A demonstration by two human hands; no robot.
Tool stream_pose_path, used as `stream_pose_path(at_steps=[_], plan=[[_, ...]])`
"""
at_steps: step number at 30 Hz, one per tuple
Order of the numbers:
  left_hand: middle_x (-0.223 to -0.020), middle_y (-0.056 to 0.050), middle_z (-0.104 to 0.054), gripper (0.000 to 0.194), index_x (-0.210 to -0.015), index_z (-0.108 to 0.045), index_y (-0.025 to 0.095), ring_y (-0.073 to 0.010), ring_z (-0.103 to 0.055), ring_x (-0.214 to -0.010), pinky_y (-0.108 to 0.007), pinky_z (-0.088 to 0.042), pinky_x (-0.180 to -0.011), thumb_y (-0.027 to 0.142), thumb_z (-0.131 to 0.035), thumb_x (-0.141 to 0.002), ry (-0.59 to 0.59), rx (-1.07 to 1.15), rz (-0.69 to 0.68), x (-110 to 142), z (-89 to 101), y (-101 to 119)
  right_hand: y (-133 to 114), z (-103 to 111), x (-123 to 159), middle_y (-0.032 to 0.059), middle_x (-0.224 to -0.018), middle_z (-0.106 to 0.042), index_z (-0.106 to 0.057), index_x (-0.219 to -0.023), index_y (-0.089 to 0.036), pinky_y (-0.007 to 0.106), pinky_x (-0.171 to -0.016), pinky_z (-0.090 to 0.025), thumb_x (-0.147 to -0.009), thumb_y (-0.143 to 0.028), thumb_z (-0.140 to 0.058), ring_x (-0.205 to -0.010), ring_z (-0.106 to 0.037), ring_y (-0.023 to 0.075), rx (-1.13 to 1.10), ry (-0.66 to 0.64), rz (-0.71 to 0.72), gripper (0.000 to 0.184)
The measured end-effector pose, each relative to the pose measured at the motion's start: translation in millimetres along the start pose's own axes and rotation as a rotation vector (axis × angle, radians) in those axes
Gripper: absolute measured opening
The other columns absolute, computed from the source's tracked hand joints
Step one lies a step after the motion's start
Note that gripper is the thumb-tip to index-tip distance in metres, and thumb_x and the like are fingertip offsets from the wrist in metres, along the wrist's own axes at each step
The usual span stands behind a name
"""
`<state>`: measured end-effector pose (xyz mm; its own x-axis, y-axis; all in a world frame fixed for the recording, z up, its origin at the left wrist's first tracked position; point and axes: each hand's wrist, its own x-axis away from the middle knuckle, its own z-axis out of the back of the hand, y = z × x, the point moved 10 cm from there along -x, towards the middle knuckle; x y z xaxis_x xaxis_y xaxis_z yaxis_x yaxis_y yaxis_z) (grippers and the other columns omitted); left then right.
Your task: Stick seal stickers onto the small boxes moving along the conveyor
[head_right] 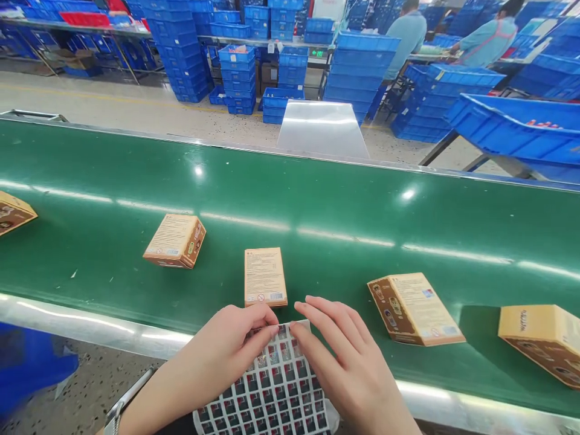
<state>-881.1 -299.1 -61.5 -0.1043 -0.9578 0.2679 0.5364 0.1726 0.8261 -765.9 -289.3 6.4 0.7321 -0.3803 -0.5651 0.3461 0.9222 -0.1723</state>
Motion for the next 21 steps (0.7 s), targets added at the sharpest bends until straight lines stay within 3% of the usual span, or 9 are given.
stream_pose_path(at_steps=[6,8,10,13,15,17,21], plan=[[-0.066,0.004,-0.061,0.023,-0.083,-0.059,0.021,-0.0121,-0.050,-0.056,-0.024,-0.033,-0.054,0.027,-0.043,-0.099,0.033,-0.065,0.031,1.4,1.8,-5.3,3.5,-4.1,-0.3,0.0066,-0.109,-0.074,-0.068,-0.099,-0.021,0.033,-0.088,-0.057,-0.090,-0.008,-0.057,-0.107,-0.066,0.0208,-0.156,-0.018,-0.100,0.020],[-0.066,0.004,-0.061,0.022,-0.085,-0.059,0.021,-0.0127,-0.051,-0.055,-0.025,-0.034,-0.053,0.026,-0.042,-0.099,0.055,-0.120,0.036,3.0,5.3,-7.6,13.4,-2.9,-0.9,0.0046,-0.107,-0.074,-0.068,-0.091,-0.024,0.031,-0.087,-0.057,-0.090,-0.013,-0.059,-0.105,-0.067,0.0197,-0.262,-0.014,-0.209,0.014],[-0.070,0.003,-0.063,0.020,-0.084,-0.058,0.021,-0.0138,-0.056,-0.062,-0.025,-0.040,-0.055,0.024,-0.044,-0.098,0.065,-0.173,-0.037,5.1,7.2,-2.8,37.3,-4.8,1.5,0.0031,-0.105,-0.075,-0.067,-0.083,-0.026,0.029,-0.083,-0.057,-0.090,-0.024,-0.060,-0.099,-0.069,0.0191,-0.381,0.004,-0.426,0.010],[-0.109,-0.004,-0.068,0.016,-0.082,-0.058,0.020,-0.0191,-0.062,-0.106,-0.030,-0.052,-0.084,0.018,-0.049,-0.096,0.084,-0.256,-0.316,11.4,3.4,18.9,82.6,-24.3,15.7,0.0063,-0.111,-0.074,-0.068,-0.078,-0.024,0.032,-0.080,-0.057,-0.087,-0.047,-0.061,-0.094,-0.070,0.0212,-0.579,0.034,-0.856,0.025],[-0.141,-0.007,-0.054,0.017,-0.084,-0.058,0.019,-0.0246,-0.042,-0.138,-0.040,-0.043,-0.109,0.017,-0.048,-0.096,0.092,-0.349,-0.465,14.8,-5.8,27.1,101.3,-48.0,24.1,0.0100,-0.114,-0.073,-0.070,-0.082,-0.021,0.037,-0.085,-0.056,-0.080,-0.058,-0.063,-0.097,-0.069,0.0243,-0.722,0.025,-1.069,0.037],[-0.154,-0.008,-0.040,0.017,-0.085,-0.059,0.017,-0.0271,-0.024,-0.149,-0.047,-0.034,-0.118,0.016,-0.046,-0.097,0.074,-0.442,-0.513,12.3,-19.2,25.0,111.4,-69.4,29.0,0.0115,-0.112,-0.073,-0.071,-0.085,-0.019,0.040,-0.089,-0.054,-0.073,-0.063,-0.067,-0.100,-0.067,0.0268,-0.826,0.030,-1.202,0.046],[-0.158,-0.009,-0.034,0.019,-0.082,-0.061,0.015,-0.0267,-0.021,-0.150,-0.045,-0.034,-0.120,0.013,-0.047,-0.095,0.053,-0.501,-0.532,2.2,-38.6,20.4,120.3,-86.1,37.6,0.0110,-0.111,-0.073,-0.067,-0.078,-0.020,0.038,-0.081,-0.055,-0.065,-0.066,-0.069,-0.098,-0.067,0.0275,-0.846,0.072,-1.312,0.048]])
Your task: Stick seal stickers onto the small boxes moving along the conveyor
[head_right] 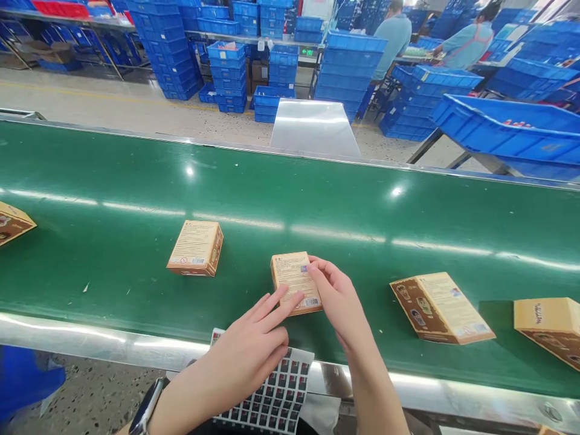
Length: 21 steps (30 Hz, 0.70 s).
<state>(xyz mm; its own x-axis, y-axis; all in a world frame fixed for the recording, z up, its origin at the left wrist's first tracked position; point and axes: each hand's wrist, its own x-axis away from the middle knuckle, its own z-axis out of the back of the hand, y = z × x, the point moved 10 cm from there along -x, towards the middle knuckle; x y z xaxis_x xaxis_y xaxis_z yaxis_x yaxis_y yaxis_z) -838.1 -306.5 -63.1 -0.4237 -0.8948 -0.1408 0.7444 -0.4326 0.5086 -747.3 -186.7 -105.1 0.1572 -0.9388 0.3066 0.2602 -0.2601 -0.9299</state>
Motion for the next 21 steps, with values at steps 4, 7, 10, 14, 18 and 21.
stream_pose_path(at_steps=[4,7,10,14,18,21], plan=[[-0.156,-0.010,-0.038,0.021,-0.079,-0.063,0.014,-0.0257,-0.024,-0.149,-0.043,-0.036,-0.119,0.013,-0.048,-0.095,0.008,-0.001,-0.022,-8.5,-2.7,5.0,-1.5,8.9,0.1,0.0102,-0.118,-0.071,-0.062,-0.070,-0.021,0.036,-0.076,-0.055,-0.066,-0.068,-0.067,-0.097,-0.066,0.0273,0.081,-0.004,0.025,0.047],[-0.157,-0.008,-0.036,0.022,-0.081,-0.064,0.014,-0.0258,-0.024,-0.149,-0.043,-0.037,-0.119,0.014,-0.048,-0.095,0.008,0.012,-0.039,-13.0,-3.8,8.4,-3.0,17.8,-1.4,0.0104,-0.114,-0.071,-0.064,-0.074,-0.021,0.035,-0.075,-0.054,-0.066,-0.069,-0.066,-0.095,-0.066,0.0269,0.138,-0.019,0.032,0.049],[-0.158,-0.009,-0.032,0.021,-0.083,-0.065,0.013,-0.0262,-0.024,-0.149,-0.043,-0.037,-0.119,0.015,-0.048,-0.095,-0.001,0.015,-0.047,-16.7,-8.2,10.8,-2.4,25.0,-2.3,0.0105,-0.107,-0.072,-0.063,-0.077,-0.021,0.035,-0.073,-0.054,-0.068,-0.067,-0.064,-0.090,-0.066,0.0257,0.200,-0.002,0.051,0.047],[-0.159,-0.011,-0.032,0.020,-0.088,-0.066,0.012,-0.0248,-0.024,-0.149,-0.043,-0.036,-0.119,0.015,-0.047,-0.095,0.006,0.009,-0.056,-21.4,-11.7,15.5,-9.7,35.9,6.5,0.0105,-0.095,-0.072,-0.060,-0.079,-0.023,0.035,-0.064,-0.052,-0.075,-0.061,-0.058,-0.078,-0.065,0.0236,0.358,0.160,0.166,0.039],[-0.159,-0.014,-0.030,0.015,-0.091,-0.065,0.011,-0.0268,-0.024,-0.149,-0.044,-0.037,-0.117,0.014,-0.051,-0.092,0.004,-0.033,-0.093,-26.4,-16.6,22.7,-20.6,48.5,20.1,0.0115,-0.094,-0.070,-0.060,-0.089,-0.021,0.036,-0.062,-0.053,-0.080,-0.054,-0.059,-0.076,-0.065,0.0232,0.461,0.378,0.269,0.035],[-0.159,-0.014,-0.030,0.013,-0.092,-0.065,0.011,-0.0277,-0.023,-0.149,-0.044,-0.036,-0.117,0.015,-0.052,-0.092,0.010,-0.059,-0.123,-30.0,-20.8,26.7,-25.0,63.5,24.0,0.0142,-0.104,-0.067,-0.056,-0.110,-0.019,0.037,-0.059,-0.053,-0.077,-0.052,-0.066,-0.074,-0.066,0.0232,0.449,0.507,0.296,0.047]])
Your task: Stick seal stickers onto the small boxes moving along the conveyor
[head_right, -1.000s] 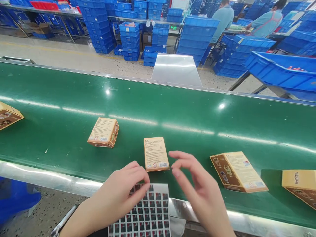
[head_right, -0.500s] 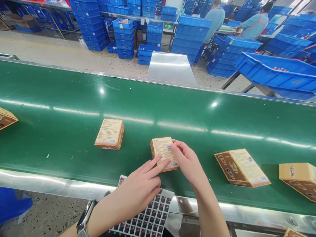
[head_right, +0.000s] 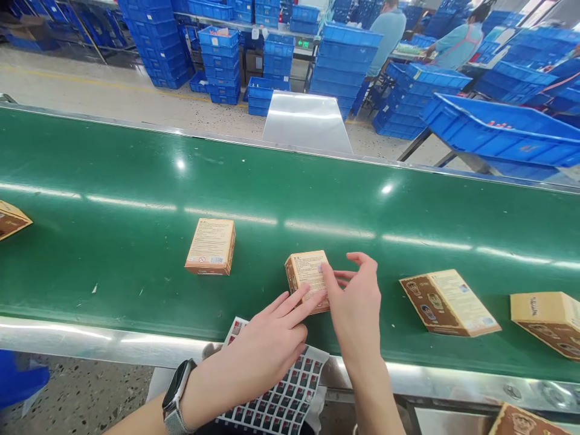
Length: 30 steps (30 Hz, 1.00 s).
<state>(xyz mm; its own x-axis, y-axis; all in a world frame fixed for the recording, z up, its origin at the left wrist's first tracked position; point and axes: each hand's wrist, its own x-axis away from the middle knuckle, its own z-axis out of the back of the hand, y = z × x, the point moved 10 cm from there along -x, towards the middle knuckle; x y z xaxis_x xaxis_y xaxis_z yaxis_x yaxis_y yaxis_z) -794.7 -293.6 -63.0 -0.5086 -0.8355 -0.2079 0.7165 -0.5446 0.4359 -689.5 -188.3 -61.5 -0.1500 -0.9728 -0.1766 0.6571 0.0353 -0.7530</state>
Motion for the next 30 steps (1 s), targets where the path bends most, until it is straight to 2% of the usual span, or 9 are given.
stream_pose_path(at_steps=[3,5,8,10,12,18,24,27,30], plan=[[-0.157,-0.012,-0.034,0.019,-0.091,-0.064,0.013,-0.0243,-0.024,-0.149,-0.043,-0.033,-0.119,0.018,-0.046,-0.097,0.027,0.042,-0.001,-1.0,3.4,-0.4,-12.6,15.5,-2.8,0.0150,-0.113,-0.065,-0.058,-0.112,-0.019,0.042,-0.073,-0.055,-0.081,-0.051,-0.060,-0.087,-0.066,0.0261,0.046,0.056,0.142,0.045],[-0.152,-0.011,-0.043,0.021,-0.091,-0.063,0.014,-0.0228,-0.031,-0.146,-0.040,-0.033,-0.119,0.019,-0.044,-0.099,0.064,0.115,0.018,1.9,14.0,-3.3,-26.4,20.2,2.1,0.0108,-0.107,-0.069,-0.063,-0.103,-0.022,0.041,-0.079,-0.055,-0.087,-0.049,-0.055,-0.092,-0.067,0.0258,0.057,-0.013,0.260,0.033],[-0.114,-0.007,-0.069,0.019,-0.091,-0.061,0.017,-0.0183,-0.063,-0.112,-0.030,-0.050,-0.096,0.021,-0.045,-0.100,0.074,0.284,0.169,13.0,32.1,-19.8,-52.5,9.6,25.8,0.0035,-0.091,-0.074,-0.068,-0.093,-0.026,0.030,-0.069,-0.057,-0.090,-0.047,-0.056,-0.084,-0.071,0.0213,0.013,-0.332,0.448,0.024],[-0.088,0.001,-0.069,0.019,-0.092,-0.061,0.020,-0.0134,-0.065,-0.081,-0.023,-0.050,-0.074,0.022,-0.044,-0.101,0.039,0.396,0.315,24.3,39.3,-33.8,-71.5,0.4,49.9,0.0010,-0.086,-0.075,-0.068,-0.093,-0.027,0.025,-0.064,-0.057,-0.090,-0.043,-0.060,-0.077,-0.072,0.0184,-0.014,-0.547,0.590,0.019],[-0.081,0.004,-0.067,0.019,-0.093,-0.062,0.022,-0.0113,-0.061,-0.071,-0.021,-0.044,-0.064,0.024,-0.044,-0.101,0.007,0.489,0.423,35.5,44.1,-43.4,-86.1,-3.7,67.2,0.0000,-0.084,-0.074,-0.068,-0.095,-0.027,0.022,-0.063,-0.057,-0.092,-0.037,-0.060,-0.073,-0.072,0.0157,-0.038,-0.650,0.702,0.013],[-0.079,0.005,-0.065,0.012,-0.087,-0.061,0.022,-0.0111,-0.059,-0.072,-0.020,-0.039,-0.064,0.024,-0.053,-0.096,-0.030,0.693,0.628,57.1,40.8,-58.4,-102.8,-9.5,74.3,-0.0007,-0.080,-0.072,-0.064,-0.106,-0.026,0.021,-0.061,-0.056,-0.096,-0.024,-0.052,-0.069,-0.070,0.0134,0.012,-0.592,0.871,0.016],[-0.071,0.006,-0.062,0.019,-0.083,-0.060,0.021,-0.0104,-0.052,-0.064,-0.021,-0.033,-0.059,0.027,-0.048,-0.097,-0.036,0.696,0.696,59.4,37.2,-61.1,-119.3,-5.6,96.1,0.0039,-0.090,-0.074,-0.065,-0.100,-0.022,0.039,-0.089,-0.051,-0.095,-0.009,-0.047,-0.083,-0.068,0.0176,0.149,-0.394,1.164,0.022],[-0.070,0.005,-0.062,0.021,-0.083,-0.061,0.020,-0.0109,-0.053,-0.064,-0.022,-0.034,-0.059,0.028,-0.048,-0.096,-0.032,0.712,0.718,57.5,37.1,-64.2,-118.8,-6.3,106.5,0.0080,-0.096,-0.074,-0.065,-0.100,-0.018,0.049,-0.097,-0.046,-0.093,-0.002,-0.045,-0.096,-0.067,0.0224,0.197,-0.325,1.230,0.027],[-0.071,0.004,-0.065,0.020,-0.083,-0.063,0.020,-0.0113,-0.055,-0.065,-0.022,-0.037,-0.060,0.027,-0.048,-0.096,-0.006,0.739,0.748,56.4,37.4,-69.4,-116.2,-6.3,111.1,0.0094,-0.102,-0.074,-0.065,-0.100,-0.017,0.049,-0.097,-0.046,-0.092,-0.002,-0.049,-0.102,-0.066,0.0243,0.166,-0.318,1.238,0.024]])
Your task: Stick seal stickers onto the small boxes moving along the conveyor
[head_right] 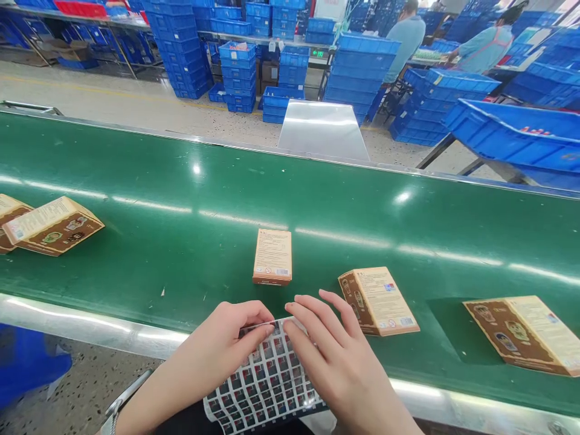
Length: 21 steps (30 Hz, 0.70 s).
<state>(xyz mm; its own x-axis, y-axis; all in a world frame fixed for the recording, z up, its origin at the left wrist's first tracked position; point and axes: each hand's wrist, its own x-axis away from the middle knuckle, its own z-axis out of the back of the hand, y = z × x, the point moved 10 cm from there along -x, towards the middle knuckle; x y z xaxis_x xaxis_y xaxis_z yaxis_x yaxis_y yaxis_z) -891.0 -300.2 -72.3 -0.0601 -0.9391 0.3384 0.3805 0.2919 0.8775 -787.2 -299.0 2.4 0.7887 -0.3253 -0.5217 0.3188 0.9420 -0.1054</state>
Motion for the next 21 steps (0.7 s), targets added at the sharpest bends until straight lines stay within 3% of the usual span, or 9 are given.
stream_pose_path(at_steps=[3,6,9,11,14,17,21], plan=[[-0.075,0.004,-0.068,0.020,-0.084,-0.064,0.020,-0.0123,-0.059,-0.068,-0.023,-0.041,-0.063,0.025,-0.048,-0.096,0.050,0.017,0.017,-2.7,6.2,-2.5,15.1,-0.1,1.5,0.0065,-0.106,-0.073,-0.064,-0.097,-0.022,0.041,-0.092,-0.051,-0.093,-0.008,-0.051,-0.104,-0.065,0.0220,-0.159,0.010,-0.136,0.019],[-0.080,0.001,-0.070,0.018,-0.085,-0.063,0.019,-0.0152,-0.063,-0.073,-0.026,-0.048,-0.067,0.022,-0.049,-0.096,0.113,-0.084,-0.024,-5.0,14.2,-2.5,57.5,-13.0,7.8,0.0070,-0.116,-0.070,-0.063,-0.086,-0.024,0.035,-0.086,-0.055,-0.095,-0.026,-0.053,-0.106,-0.066,0.0214,-0.473,-0.001,-0.493,0.014],[-0.114,-0.007,-0.070,0.015,-0.084,-0.063,0.018,-0.0224,-0.063,-0.111,-0.036,-0.051,-0.094,0.016,-0.051,-0.094,0.180,-0.277,-0.318,-5.7,15.4,16.5,108.2,-39.0,24.8,0.0081,-0.124,-0.068,-0.066,-0.085,-0.023,0.037,-0.089,-0.055,-0.090,-0.046,-0.057,-0.108,-0.065,0.0227,-0.780,0.095,-0.951,0.025],[-0.145,-0.009,-0.052,0.017,-0.083,-0.062,0.017,-0.0268,-0.042,-0.139,-0.045,-0.040,-0.113,0.013,-0.051,-0.094,0.169,-0.420,-0.524,-5.1,4.5,25.8,131.6,-58.6,32.3,0.0091,-0.122,-0.069,-0.070,-0.092,-0.022,0.039,-0.091,-0.053,-0.080,-0.055,-0.065,-0.112,-0.063,0.0253,-0.933,0.191,-1.169,0.035],[-0.159,-0.008,-0.032,0.019,-0.078,-0.062,0.015,-0.0284,-0.025,-0.148,-0.050,-0.031,-0.120,0.010,-0.051,-0.093,0.099,-0.594,-0.606,-14.6,-16.4,19.7,149.1,-83.5,31.4,0.0102,-0.109,-0.074,-0.073,-0.092,-0.019,0.038,-0.088,-0.052,-0.064,-0.057,-0.075,-0.112,-0.062,0.0281,-1.058,0.242,-1.322,0.047],[-0.158,-0.011,-0.032,0.019,-0.075,-0.063,0.013,-0.0279,-0.027,-0.147,-0.046,-0.036,-0.118,0.007,-0.054,-0.090,0.077,-0.683,-0.618,-23.9,-30.9,15.9,156.8,-91.3,33.5,0.0089,-0.097,-0.076,-0.074,-0.086,-0.018,0.036,-0.082,-0.052,-0.054,-0.055,-0.078,-0.102,-0.065,0.0269,-1.042,0.256,-1.394,0.049],[-0.156,-0.017,-0.034,0.020,-0.070,-0.063,0.012,-0.0279,-0.027,-0.148,-0.041,-0.039,-0.117,0.003,-0.055,-0.086,0.116,-0.727,-0.679,-26.5,-42.3,22.7,161.2,-84.3,44.5,0.0069,-0.090,-0.076,-0.074,-0.083,-0.018,0.032,-0.074,-0.051,-0.051,-0.052,-0.078,-0.091,-0.066,0.0244,-0.982,0.321,-1.451,0.047]])
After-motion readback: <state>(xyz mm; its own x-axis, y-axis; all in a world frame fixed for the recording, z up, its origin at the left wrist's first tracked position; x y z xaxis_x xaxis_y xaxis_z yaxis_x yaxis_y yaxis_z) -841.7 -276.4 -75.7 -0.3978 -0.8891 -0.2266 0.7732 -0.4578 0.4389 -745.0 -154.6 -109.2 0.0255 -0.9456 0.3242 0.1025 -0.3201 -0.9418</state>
